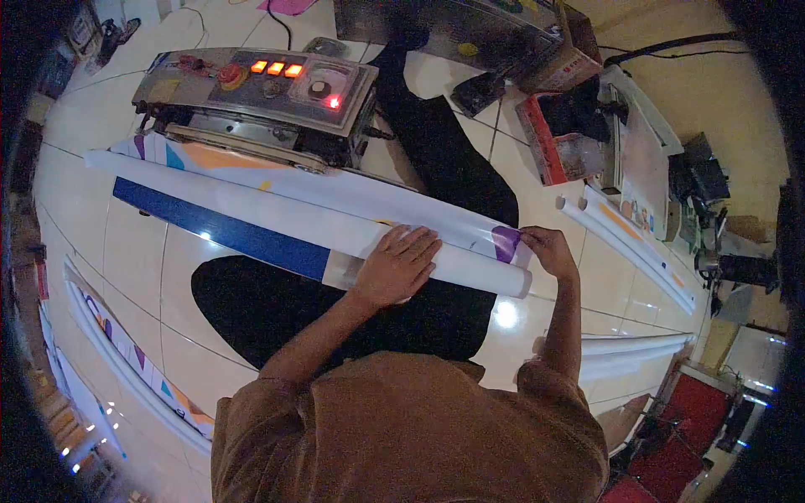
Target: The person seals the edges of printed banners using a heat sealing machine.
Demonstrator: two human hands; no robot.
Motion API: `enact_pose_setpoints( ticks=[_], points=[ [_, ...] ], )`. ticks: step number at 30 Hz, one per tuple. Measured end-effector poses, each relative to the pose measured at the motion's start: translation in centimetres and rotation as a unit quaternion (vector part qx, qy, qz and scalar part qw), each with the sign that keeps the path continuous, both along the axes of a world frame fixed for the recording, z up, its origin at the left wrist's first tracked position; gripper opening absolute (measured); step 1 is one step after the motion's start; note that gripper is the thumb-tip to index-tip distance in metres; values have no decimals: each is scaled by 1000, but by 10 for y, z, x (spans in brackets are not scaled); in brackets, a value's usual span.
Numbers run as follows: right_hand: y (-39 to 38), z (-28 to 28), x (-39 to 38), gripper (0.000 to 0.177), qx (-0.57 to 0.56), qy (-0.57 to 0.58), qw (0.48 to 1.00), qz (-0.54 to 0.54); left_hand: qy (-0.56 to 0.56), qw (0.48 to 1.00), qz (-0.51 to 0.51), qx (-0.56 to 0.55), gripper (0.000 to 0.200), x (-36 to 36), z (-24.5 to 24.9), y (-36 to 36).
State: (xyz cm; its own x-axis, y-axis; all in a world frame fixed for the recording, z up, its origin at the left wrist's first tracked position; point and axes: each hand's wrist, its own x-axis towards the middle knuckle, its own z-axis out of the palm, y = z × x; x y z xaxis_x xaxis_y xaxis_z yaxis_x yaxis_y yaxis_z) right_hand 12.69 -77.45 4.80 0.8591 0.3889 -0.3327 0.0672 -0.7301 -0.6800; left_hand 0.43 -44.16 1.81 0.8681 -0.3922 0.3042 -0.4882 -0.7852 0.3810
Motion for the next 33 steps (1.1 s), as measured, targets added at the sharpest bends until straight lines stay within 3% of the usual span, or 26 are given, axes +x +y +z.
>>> enact_pose_setpoints(
  ticks=[12,23,29,33],
  points=[
    [22,-20,-4,22,106,-67,989,-84,-9,1000,20,-10,39,0,0,1],
    [49,-4,8,22,11,-38,998,43,-1,999,14,-31,39,-1,1,2],
    [57,-16,19,26,31,-27,996,75,-18,999,20,-26,39,-1,-2,2],
    [53,-32,28,28,43,0,996,75,28,998,42,-48,39,-17,-1,4]
  ],
)
